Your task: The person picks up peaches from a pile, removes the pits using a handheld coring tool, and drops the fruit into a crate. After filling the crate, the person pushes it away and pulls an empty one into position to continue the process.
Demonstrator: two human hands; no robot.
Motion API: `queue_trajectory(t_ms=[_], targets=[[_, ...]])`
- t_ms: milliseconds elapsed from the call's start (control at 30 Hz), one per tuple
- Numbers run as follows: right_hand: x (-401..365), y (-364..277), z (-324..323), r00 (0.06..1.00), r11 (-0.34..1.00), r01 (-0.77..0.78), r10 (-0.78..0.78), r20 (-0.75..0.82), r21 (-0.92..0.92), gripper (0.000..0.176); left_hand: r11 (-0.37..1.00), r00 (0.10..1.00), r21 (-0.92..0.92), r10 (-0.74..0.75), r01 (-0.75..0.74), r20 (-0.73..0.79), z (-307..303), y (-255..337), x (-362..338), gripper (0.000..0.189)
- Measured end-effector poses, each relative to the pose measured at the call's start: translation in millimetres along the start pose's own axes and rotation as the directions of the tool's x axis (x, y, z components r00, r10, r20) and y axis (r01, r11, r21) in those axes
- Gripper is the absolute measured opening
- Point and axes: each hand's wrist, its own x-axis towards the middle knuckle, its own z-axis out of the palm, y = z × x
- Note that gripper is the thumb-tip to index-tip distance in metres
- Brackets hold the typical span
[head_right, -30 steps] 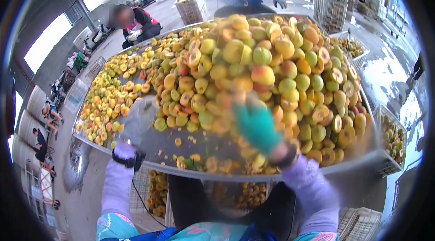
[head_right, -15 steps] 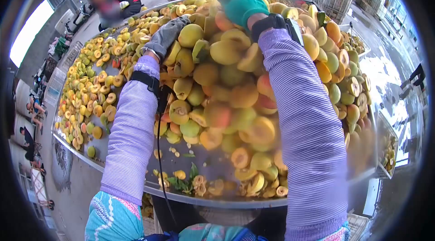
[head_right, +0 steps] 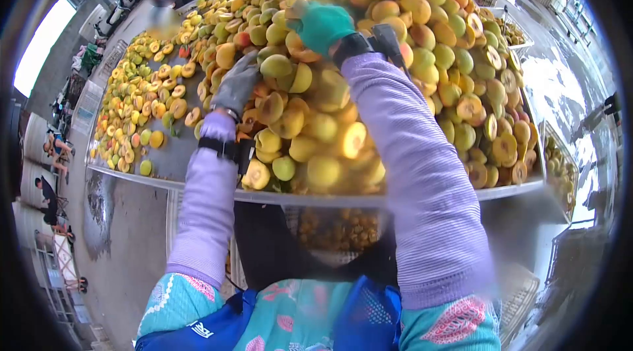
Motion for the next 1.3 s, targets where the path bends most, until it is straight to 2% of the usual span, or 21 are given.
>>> queue_trajectory(t_ms=[67, 100, 167, 233, 300, 333, 400, 433, 533, 567, 600, 667, 767, 900, 1033, 1133, 1167, 1200, 1233, 1267, 1300], targets=[[-15.9, -23.9, -2.4, 1.000, 1.000, 0.015, -0.014, 0.026, -0.026, 0.025, 0.976, 0.988, 0.162, -0.131, 0.142, -0.081, -16.6, 19.5, -55.0, 0.035], [-28.3, -30.2, 11.2, 0.995, 0.995, 0.096, -0.095, -0.018, 0.027, 0.024, 0.935, 0.999, 0.354, 0.040, -0.026, -0.033, -13.4, -9.6, -72.8, 0.036], [-49.3, -53.1, 29.9, 0.991, 0.994, 0.108, -0.105, -0.079, 0.024, 0.025, 0.676, 0.934, 0.654, 0.325, -0.340, 0.149, -1.6, -92.8, -103.8, 0.038], [-59.3, -64.7, 29.9, 0.996, 0.986, 0.053, -0.042, -0.073, 0.160, 0.027, 0.938, 0.984, 0.336, 0.133, -0.087, -0.116, -7.8, -66.2, -130.5, 0.038], [-68.1, -74.2, 12.2, 0.998, 0.934, -0.050, 0.058, -0.011, 0.353, 0.028, 0.993, 0.977, 0.013, -0.114, 0.118, -0.178, -15.4, -26.9, -152.7, 0.037], [-71.8, -82.7, -12.8, 0.983, 0.933, -0.182, 0.162, 0.089, 0.309, 0.029, 0.994, 0.975, 0.063, -0.071, 0.086, -0.209, -17.0, -27.4, -158.1, 0.036], [-91.8, -81.1, -34.4, 0.959, 0.472, -0.152, 0.283, 0.014, 0.869, 0.029, 0.986, 0.965, 0.162, 0.013, 0.030, -0.260, -17.0, -31.3, -168.5, 0.034], [-110.1, -83.1, -52.1, 0.944, 0.435, -0.177, 0.330, 0.026, 0.883, 0.029, 0.927, 0.880, 0.322, 0.309, -0.193, -0.362, -17.3, -28.7, -176.4, 0.031], [-183.9, -75.1, -72.5, 0.882, 0.277, -0.338, 0.425, 0.201, 0.899, 0.030, 0.933, 0.827, 0.335, 0.291, -0.134, -0.482, -6.0, 20.3, -204.9, 0.023], [-208.5, -61.1, -60.6, 0.832, 0.185, -0.383, 0.494, 0.252, 0.905, 0.029, 0.853, 0.779, 0.424, 0.480, -0.306, -0.403, 2.3, 25.2, -209.1, 0.027], [-229.0, -50.6, -47.1, 0.776, 0.086, -0.419, 0.551, 0.308, 0.904, 0.028, 0.804, 0.824, 0.527, 0.480, -0.275, -0.302, 12.0, 37.7, -216.3, 0.038], [-243.5, -51.5, -48.0, 0.727, 0.041, -0.436, 0.605, 0.325, 0.899, 0.028, 0.682, 0.946, 0.718, 0.307, -0.140, -0.107, 20.7, 48.5, -218.7, 0.048], [-240.2, -58.1, -58.9, 0.777, 0.104, -0.421, 0.554, 0.298, 0.901, 0.035, 0.695, 0.991, 0.708, 0.125, -0.125, 0.053, 13.4, 47.4, -212.4, 0.055], [-246.5, -66.6, -69.0, 0.726, -0.030, -0.365, 0.617, 0.304, 0.931, 0.037, 0.672, 0.983, 0.726, 0.180, -0.143, 0.027, 7.7, 31.1, -215.3, 0.056], [-252.4, -67.0, -83.1, 0.674, -0.124, -0.309, 0.671, 0.309, 0.943, 0.034, 0.831, 0.979, 0.545, 0.186, -0.110, -0.086, -3.1, -9.2, -211.3, 0.051], [-254.2, -97.1, -104.5, 0.603, -0.105, -0.488, 0.677, 0.422, 0.866, 0.031, 0.933, 0.969, 0.349, 0.161, -0.087, -0.189, -20.4, -22.5, -213.9, 0.050], [-264.6, -94.7, -90.7, 0.597, 0.009, -0.584, 0.682, 0.422, 0.812, 0.030, 0.980, 0.961, 0.190, 0.102, -0.054, -0.255, -23.5, -27.1, -213.5, 0.046], [-271.3, -106.4, -85.7, 0.615, 0.026, -0.592, 0.661, 0.430, 0.806, 0.028, 0.951, 0.971, -0.306, -0.102, 0.032, -0.216, -28.8, -17.4, -217.5, 0.046], [-280.4, -115.7, -80.1, 0.646, 0.077, -0.602, 0.632, 0.428, 0.795, 0.027, 0.681, 0.962, -0.722, -0.261, 0.122, -0.084, -37.6, 1.3, -226.1, 0.047], [-289.0, -128.8, -71.5, 0.703, 0.175, -0.600, 0.582, 0.409, 0.781, 0.026, 0.240, 0.936, -0.951, -0.336, 0.193, 0.105, -43.4, 9.9, -231.8, 0.048], [-297.0, -142.8, -64.9, 0.785, 0.313, -0.558, 0.500, 0.366, 0.769, 0.025, 0.137, 0.956, -0.967, -0.230, 0.217, 0.182, -43.2, -8.3, -230.6, 0.054]])
